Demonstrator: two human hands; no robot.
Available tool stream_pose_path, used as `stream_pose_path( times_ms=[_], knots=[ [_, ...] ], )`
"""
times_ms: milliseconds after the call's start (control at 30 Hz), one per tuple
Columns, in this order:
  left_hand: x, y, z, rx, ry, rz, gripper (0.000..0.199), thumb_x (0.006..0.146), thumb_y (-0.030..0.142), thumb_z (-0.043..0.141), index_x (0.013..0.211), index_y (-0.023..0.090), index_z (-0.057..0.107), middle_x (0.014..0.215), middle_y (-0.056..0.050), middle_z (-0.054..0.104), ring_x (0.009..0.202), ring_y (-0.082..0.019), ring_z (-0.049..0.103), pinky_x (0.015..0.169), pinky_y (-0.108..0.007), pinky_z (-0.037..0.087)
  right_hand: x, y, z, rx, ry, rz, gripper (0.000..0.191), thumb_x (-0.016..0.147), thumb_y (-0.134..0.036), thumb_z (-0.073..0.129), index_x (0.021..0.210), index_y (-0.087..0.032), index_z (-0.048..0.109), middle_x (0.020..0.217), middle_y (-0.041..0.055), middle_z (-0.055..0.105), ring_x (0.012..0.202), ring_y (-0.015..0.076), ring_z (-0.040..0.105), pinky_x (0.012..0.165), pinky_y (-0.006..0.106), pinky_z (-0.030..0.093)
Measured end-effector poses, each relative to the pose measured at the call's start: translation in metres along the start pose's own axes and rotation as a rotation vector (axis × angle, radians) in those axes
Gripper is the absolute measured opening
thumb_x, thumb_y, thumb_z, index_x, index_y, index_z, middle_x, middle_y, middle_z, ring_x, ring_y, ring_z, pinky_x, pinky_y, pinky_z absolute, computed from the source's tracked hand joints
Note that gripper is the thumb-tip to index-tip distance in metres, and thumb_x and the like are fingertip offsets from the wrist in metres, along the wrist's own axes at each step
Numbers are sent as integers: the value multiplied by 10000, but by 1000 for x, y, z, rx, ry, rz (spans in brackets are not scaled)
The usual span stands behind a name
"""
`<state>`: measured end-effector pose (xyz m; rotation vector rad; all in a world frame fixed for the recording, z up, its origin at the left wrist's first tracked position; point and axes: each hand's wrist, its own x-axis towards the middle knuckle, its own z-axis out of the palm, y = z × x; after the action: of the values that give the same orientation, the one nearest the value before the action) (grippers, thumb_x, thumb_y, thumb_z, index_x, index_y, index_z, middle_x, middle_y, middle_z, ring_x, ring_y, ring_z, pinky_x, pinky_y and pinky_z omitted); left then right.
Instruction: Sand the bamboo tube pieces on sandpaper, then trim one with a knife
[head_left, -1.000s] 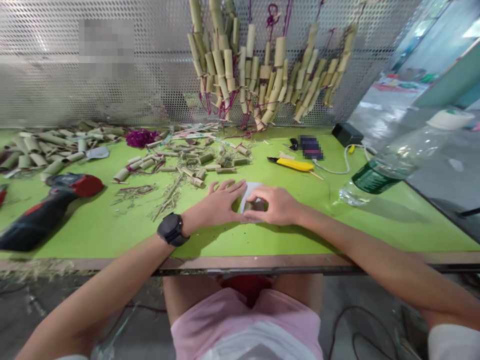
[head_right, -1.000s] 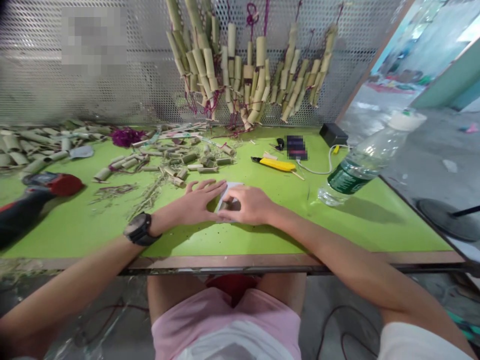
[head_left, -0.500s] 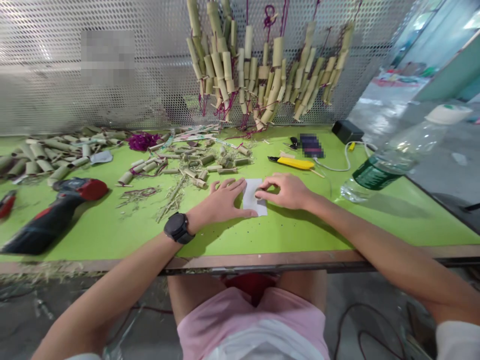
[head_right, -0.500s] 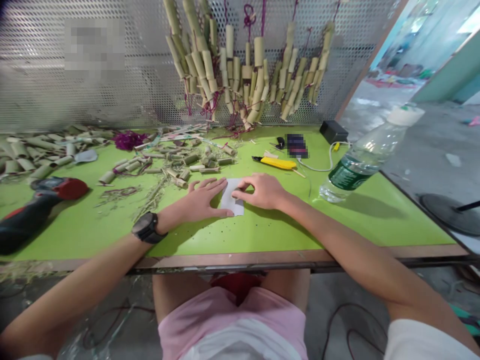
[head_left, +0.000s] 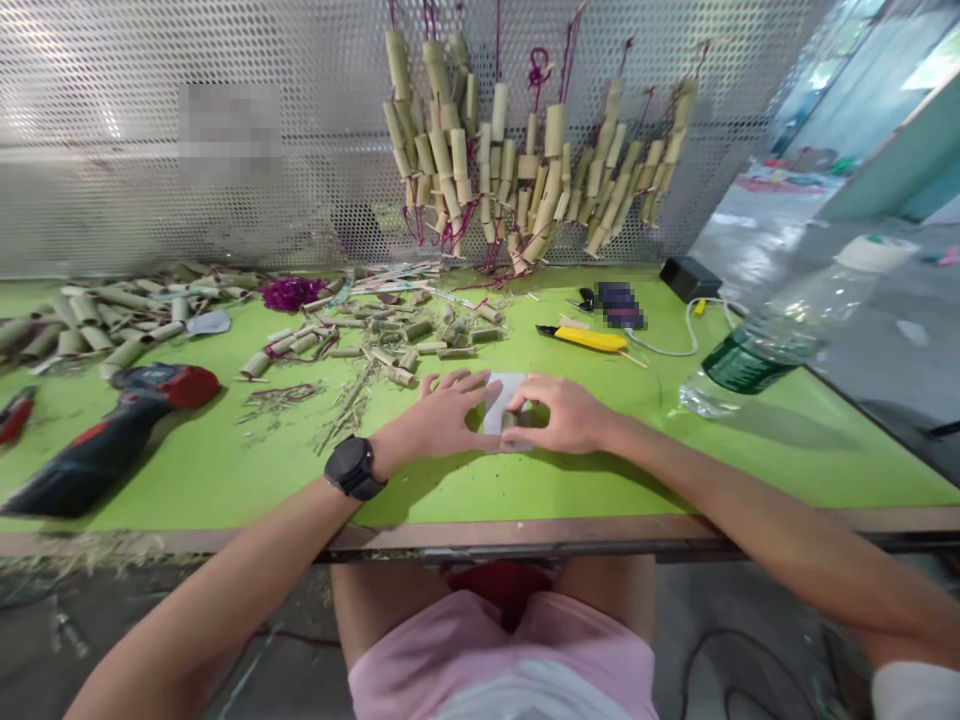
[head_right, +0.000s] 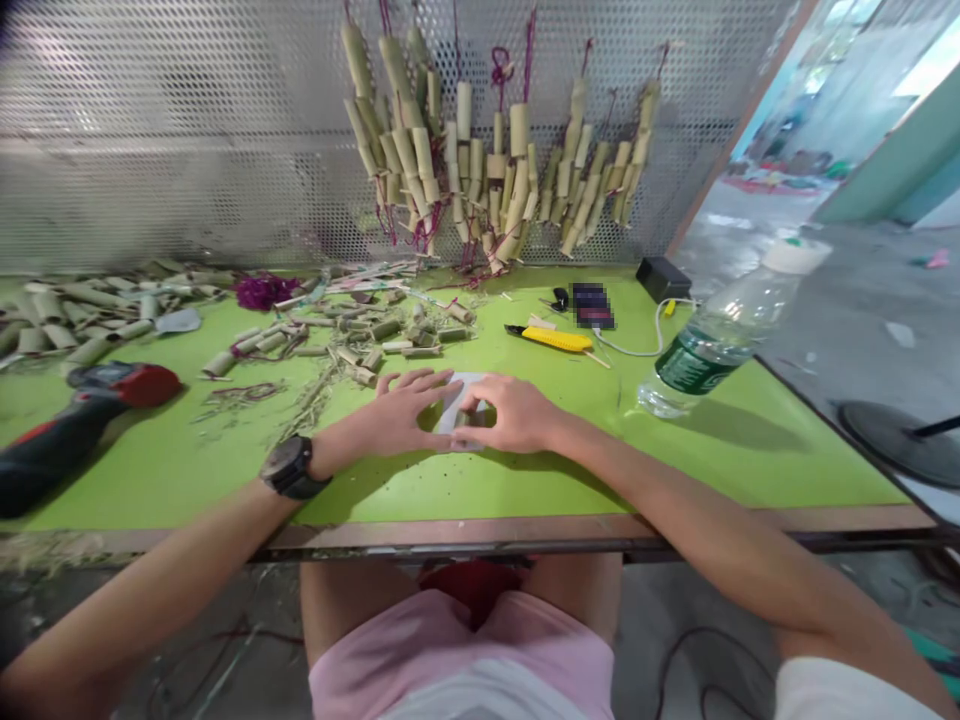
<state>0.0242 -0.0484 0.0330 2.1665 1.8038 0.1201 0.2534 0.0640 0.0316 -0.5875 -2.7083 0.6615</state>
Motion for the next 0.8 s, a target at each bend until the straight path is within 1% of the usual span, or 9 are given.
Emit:
stream_pose_path(
  times_ms=[67, 133, 200, 300, 367, 467, 533, 700, 800],
  knots=[
    [0, 1, -1, 6, 1, -12, 1078, 860, 946, 505, 1719, 311, 357, 1811, -96, 246, 1650, -472, 215, 1298, -708, 130, 0, 2, -1, -26, 9, 37, 347, 879, -568, 806, 1000, -243, 785, 1029, 73, 763, 914, 251, 694, 821, 378, 499],
    [0, 2, -1, 11, 4, -22, 1096, 849, 953, 516, 1719, 307, 356, 1811, -100, 249, 1648, -480, 216, 1297, -717, 131, 1, 6, -5, -116, 82, 146, 357, 884, -575, 793, 985, -231, 792, 1028, 88, 754, 861, 250, 687, 764, 372, 482],
    [0, 3, -3, 12, 6, -24, 1089, 847, 955, 522, 1712, 311, 371, 1806, -101, 266, 1647, -479, 222, 1296, -724, 132, 1, 8, -8, -175, 141, 190, 340, 902, -552, 775, 964, -218, 787, 997, 95, 751, 834, 249, 678, 736, 365, 469],
    [-2, 3, -5, 29, 18, 9, 1007, 861, 940, 533, 1656, 325, 481, 1798, -86, 297, 1652, -461, 221, 1303, -723, 115, -1, 8, -8, -156, 110, 100, 300, 918, -516, 763, 965, -220, 775, 971, 84, 754, 850, 245, 682, 757, 366, 479],
    [-3, 2, -6, 51, 29, 44, 975, 858, 932, 553, 1623, 329, 530, 1797, -73, 303, 1655, -457, 212, 1310, -715, 107, -1, 7, -8, -144, 90, 80, 306, 913, -533, 768, 969, -232, 779, 971, 76, 754, 837, 240, 683, 749, 365, 480],
    [-4, -1, -6, 54, 25, 69, 1050, 846, 938, 560, 1677, 306, 446, 1793, -89, 313, 1651, -454, 223, 1319, -687, 127, 0, 10, -10, -143, 148, 146, 335, 904, -575, 767, 925, -241, 785, 966, 78, 763, 800, 238, 676, 707, 364, 471],
    [-5, -2, -5, 38, 14, 76, 1098, 850, 943, 545, 1708, 278, 384, 1785, -112, 326, 1644, -451, 245, 1322, -665, 143, 1, 11, -10, -99, 180, 153, 344, 916, -578, 752, 916, -236, 785, 972, 85, 776, 808, 243, 679, 707, 371, 478],
    [-5, 1, -5, 24, 33, 107, 1057, 854, 941, 551, 1656, 258, 471, 1757, -133, 385, 1617, -456, 304, 1312, -661, 164, -3, 4, 1, 10, 55, 0, 331, 888, -538, 802, 1010, -230, 786, 975, 72, 772, 861, 239, 694, 793, 375, 509],
    [-5, 3, -4, 24, 36, 96, 1068, 847, 940, 565, 1653, 247, 468, 1760, -143, 374, 1615, -461, 306, 1305, -686, 155, -3, 3, 3, -36, 45, 33, 351, 873, -563, 817, 1019, -244, 797, 1014, 73, 755, 865, 242, 704, 797, 371, 509]
  ],
)
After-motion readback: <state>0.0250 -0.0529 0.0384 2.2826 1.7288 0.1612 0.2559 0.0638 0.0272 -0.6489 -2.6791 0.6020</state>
